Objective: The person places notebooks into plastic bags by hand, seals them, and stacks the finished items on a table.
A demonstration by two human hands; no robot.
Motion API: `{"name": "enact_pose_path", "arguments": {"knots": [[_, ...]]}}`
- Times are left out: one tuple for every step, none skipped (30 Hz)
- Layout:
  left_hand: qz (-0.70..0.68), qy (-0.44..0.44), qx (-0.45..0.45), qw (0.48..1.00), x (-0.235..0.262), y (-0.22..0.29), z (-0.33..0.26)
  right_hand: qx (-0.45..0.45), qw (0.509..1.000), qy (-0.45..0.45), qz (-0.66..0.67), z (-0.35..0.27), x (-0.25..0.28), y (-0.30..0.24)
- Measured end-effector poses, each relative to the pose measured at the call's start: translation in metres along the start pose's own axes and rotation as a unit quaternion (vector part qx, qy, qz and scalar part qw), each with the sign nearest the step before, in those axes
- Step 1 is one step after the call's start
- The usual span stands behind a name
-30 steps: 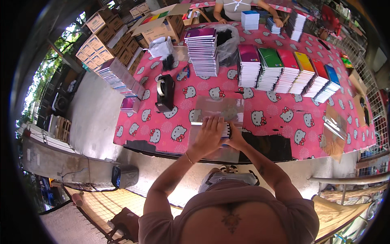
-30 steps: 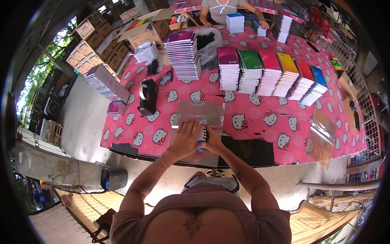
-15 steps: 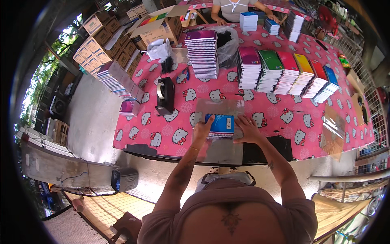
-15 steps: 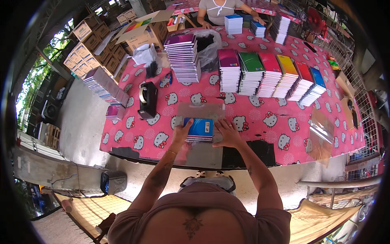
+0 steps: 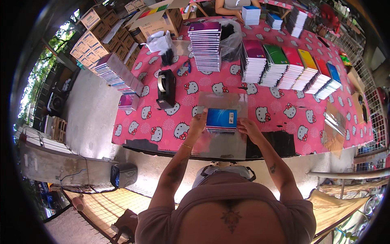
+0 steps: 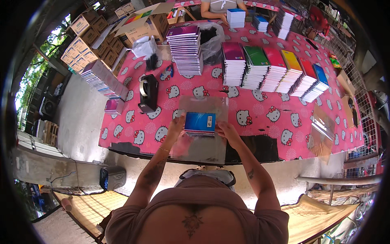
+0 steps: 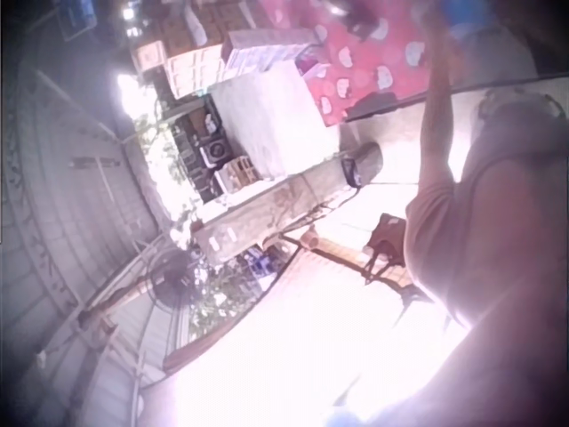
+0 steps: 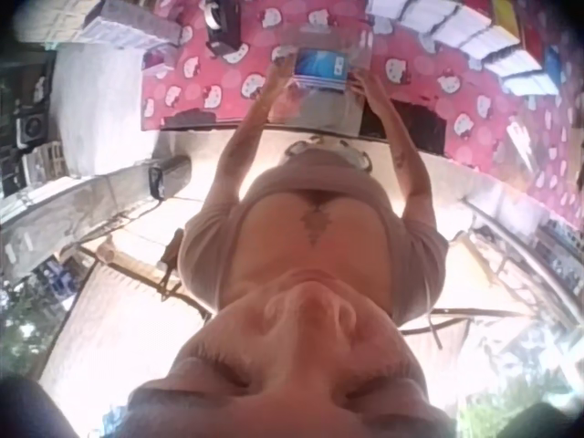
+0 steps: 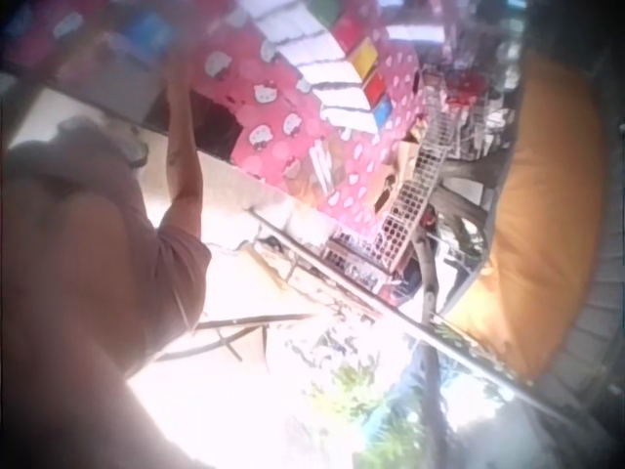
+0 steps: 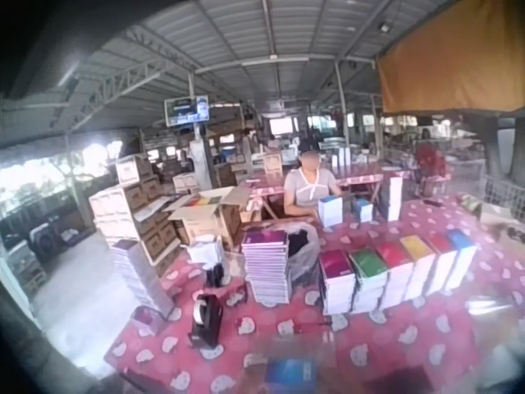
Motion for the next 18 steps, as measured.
{"name": "enact_pose_path", "arguments": {"knots": [[-0.013, 0.003, -0.004, 1.0, -0.001, -0.005, 0.0, 0.004, 1.0, -0.009, 0.002, -0.002, 0.001, 0.003], [-0.026, 0.007, -0.009, 1.0, -0.002, -0.009, -0.002, 0.008, 1.0, -0.019, 0.004, -0.003, 0.0, 0.004], [-0.039, 0.013, -0.013, 0.999, -0.001, -0.012, -0.003, 0.008, 1.0, -0.021, -0.005, -0.002, -0.001, 0.003], [-0.044, 0.01, -0.019, 0.999, 0.001, -0.014, -0.002, 0.008, 1.0, -0.025, -0.015, -0.001, -0.002, 0.003], [-0.05, 0.006, -0.025, 0.998, 0.003, -0.013, -0.002, 0.007, 0.999, -0.026, -0.024, -0.001, -0.002, 0.003], [-0.057, 0.002, -0.03, 0.998, 0.003, -0.013, -0.003, 0.01, 1.0, -0.024, -0.009, -0.002, -0.002, 0.004], [-0.055, 0.051, -0.081, 0.994, 0.006, -0.013, -0.01, 0.013, 1.0, -0.022, 0.005, -0.003, -0.003, 0.004], [-0.052, 0.089, -0.132, 0.986, 0.0, -0.002, -0.026, 0.017, 1.0, -0.009, 0.023, -0.007, 0.005, 0.006], [-0.048, 0.134, -0.183, 0.973, 0.001, 0.005, -0.042, 0.009, 0.996, -0.004, -0.09, -0.015, 0.006, 0.008], [0.069, 0.099, -0.246, 0.962, 0.007, 0.0, -0.057, 0.001, 0.979, 0.0, -0.203, -0.03, 0.004, 0.01], [0.185, 0.063, -0.303, 0.933, 0.017, -0.008, -0.073, 0.041, 0.949, -0.024, -0.313, -0.041, -0.003, 0.013], [0.242, -0.02, -0.338, 0.909, 0.02, -0.014, -0.085, 0.087, 0.904, -0.04, -0.417, -0.052, -0.011, 0.016], [0.296, -0.107, -0.367, 0.875, 0.02, -0.02, -0.096, 0.177, 0.838, -0.081, -0.51, -0.064, -0.024, 0.021], [0.348, -0.189, -0.394, 0.83, 0.02, -0.024, -0.102, 0.267, 0.751, -0.12, -0.593, -0.07, -0.035, 0.023], [0.347, -0.19, -0.391, 0.831, 0.021, -0.027, -0.099, 0.262, 0.771, -0.114, -0.569, -0.065, -0.033, 0.026], [0.346, -0.19, -0.388, 0.833, 0.02, -0.03, -0.095, 0.257, 0.79, -0.108, -0.546, -0.059, -0.03, 0.028], [0.344, -0.192, -0.386, 0.834, 0.019, -0.028, -0.092, 0.25, 0.809, -0.101, -0.522, -0.055, -0.029, 0.029], [0.324, -0.211, -0.347, 0.855, 0.02, -0.028, -0.091, 0.209, 0.837, -0.09, -0.498, -0.053, -0.028, 0.032]]}}
Point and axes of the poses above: each hand's wrist, its own z-axis towards the middle knuckle, its own x-axis out of the back of the hand, y = z × x, the point moved 3 cm from there along z, towards the middle knuckle, and after that the axes turned 8 degrees about -y, right-handed, at the moved point
